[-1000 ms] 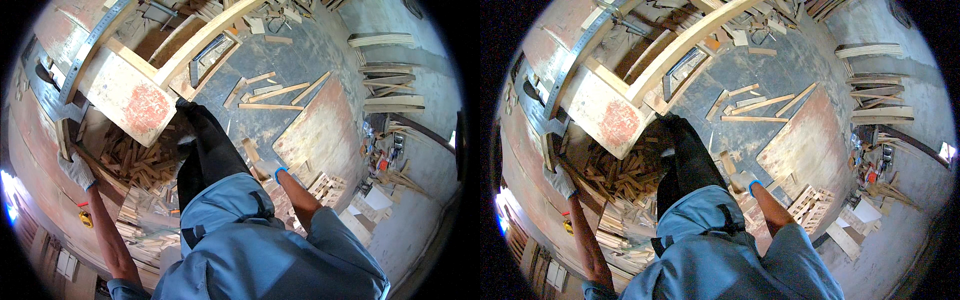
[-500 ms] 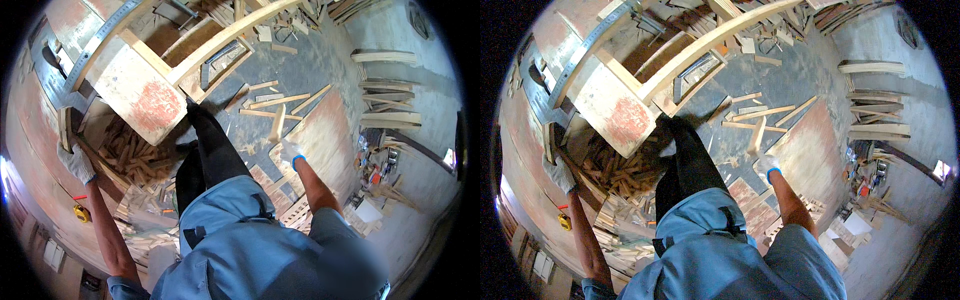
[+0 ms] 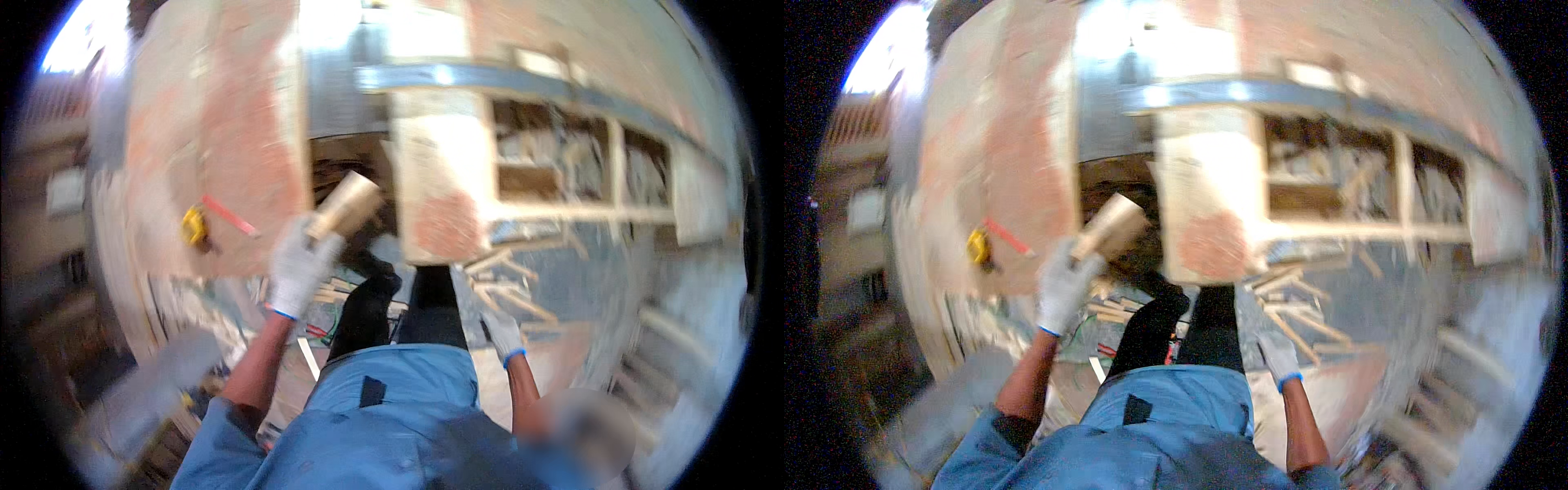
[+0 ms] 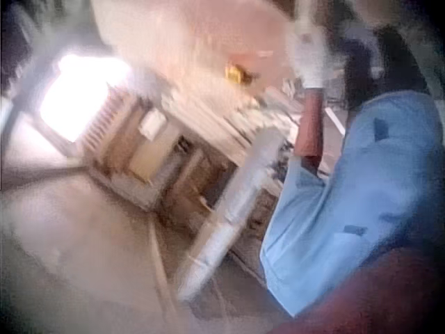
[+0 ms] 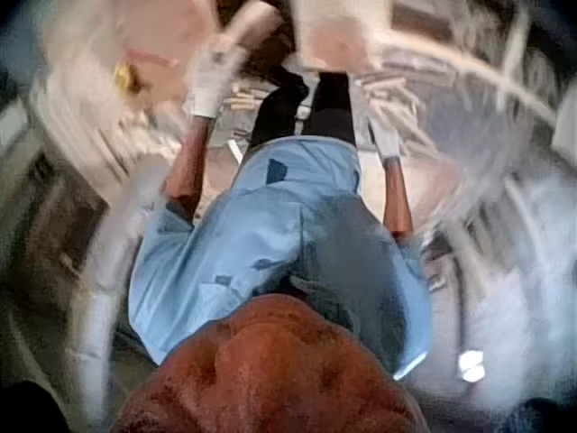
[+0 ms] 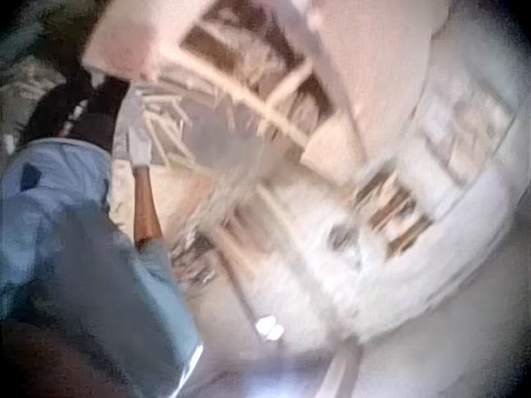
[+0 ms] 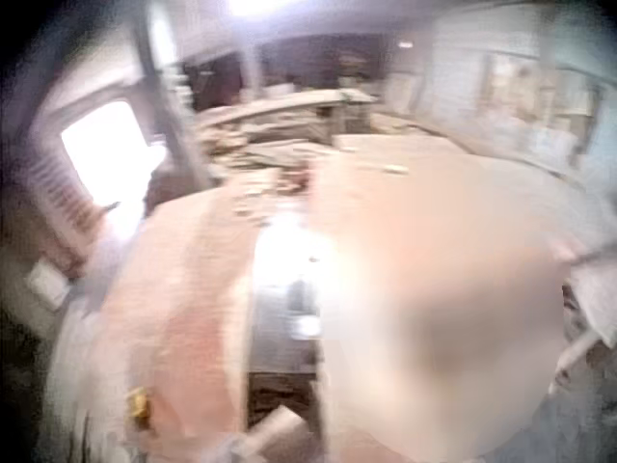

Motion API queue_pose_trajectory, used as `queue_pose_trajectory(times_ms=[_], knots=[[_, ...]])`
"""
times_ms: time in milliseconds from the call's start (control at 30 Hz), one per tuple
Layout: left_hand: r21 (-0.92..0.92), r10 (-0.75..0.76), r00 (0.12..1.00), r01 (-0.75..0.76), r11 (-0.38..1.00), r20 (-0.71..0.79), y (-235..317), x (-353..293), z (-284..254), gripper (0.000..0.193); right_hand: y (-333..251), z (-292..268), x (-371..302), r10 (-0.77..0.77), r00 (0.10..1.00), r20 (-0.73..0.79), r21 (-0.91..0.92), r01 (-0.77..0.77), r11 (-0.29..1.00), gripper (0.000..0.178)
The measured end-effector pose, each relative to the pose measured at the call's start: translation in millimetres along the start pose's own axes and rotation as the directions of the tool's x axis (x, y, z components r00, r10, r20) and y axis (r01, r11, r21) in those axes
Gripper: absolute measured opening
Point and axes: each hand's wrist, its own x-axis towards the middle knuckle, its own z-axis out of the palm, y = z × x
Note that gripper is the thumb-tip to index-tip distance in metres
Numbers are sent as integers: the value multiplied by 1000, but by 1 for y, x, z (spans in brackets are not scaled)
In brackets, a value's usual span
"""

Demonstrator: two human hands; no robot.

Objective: The person sits on the floor and uses a red pneumatic nail gun to assemble a rectangular wooden frame. They then stand up, pick up a metal ruler, and measure several wooden planks on a workbench, marking them with a pencil.

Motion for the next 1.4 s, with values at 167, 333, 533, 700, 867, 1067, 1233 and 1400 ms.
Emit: queue_pose_trajectory(times_ms=[167,333,533,700,867,1067,1233,1400], knots=[[-179,-380,888,430,885,258,-43,-83,51,48,-155,-17,12,55,948,314,-168,-2,986,31],[-703,-482,774,605,374,410,-59,-74,77,41,-325,27,-29,-303,815,494,-323,495,807,31],[-788,-426,857,466,403,289,-80,-73,113,36,-469,125,-5,-554,545,630,-154,786,599,24],[-953,-595,789,276,125,151,-149,-104,209,41,-561,262,-7,-542,384,748,-122,882,456,28],[-884,-646,607,261,-388,463,-202,-115,190,38,-601,401,-35,-550,84,831,-45,995,84,35],[-811,-634,773,371,453,0,-302,-112,249,11,-628,603,-60,-466,-153,872,-158,813,-561,38],[-542,-576,790,396,741,-210,-396,-91,302,12,-655,694,-21,-336,-539,772,32,562,-827,39],[-579,-596,775,394,714,-209,-511,-56,241,16,-651,677,-30,-407,-408,817,-82,617,-783,40]])
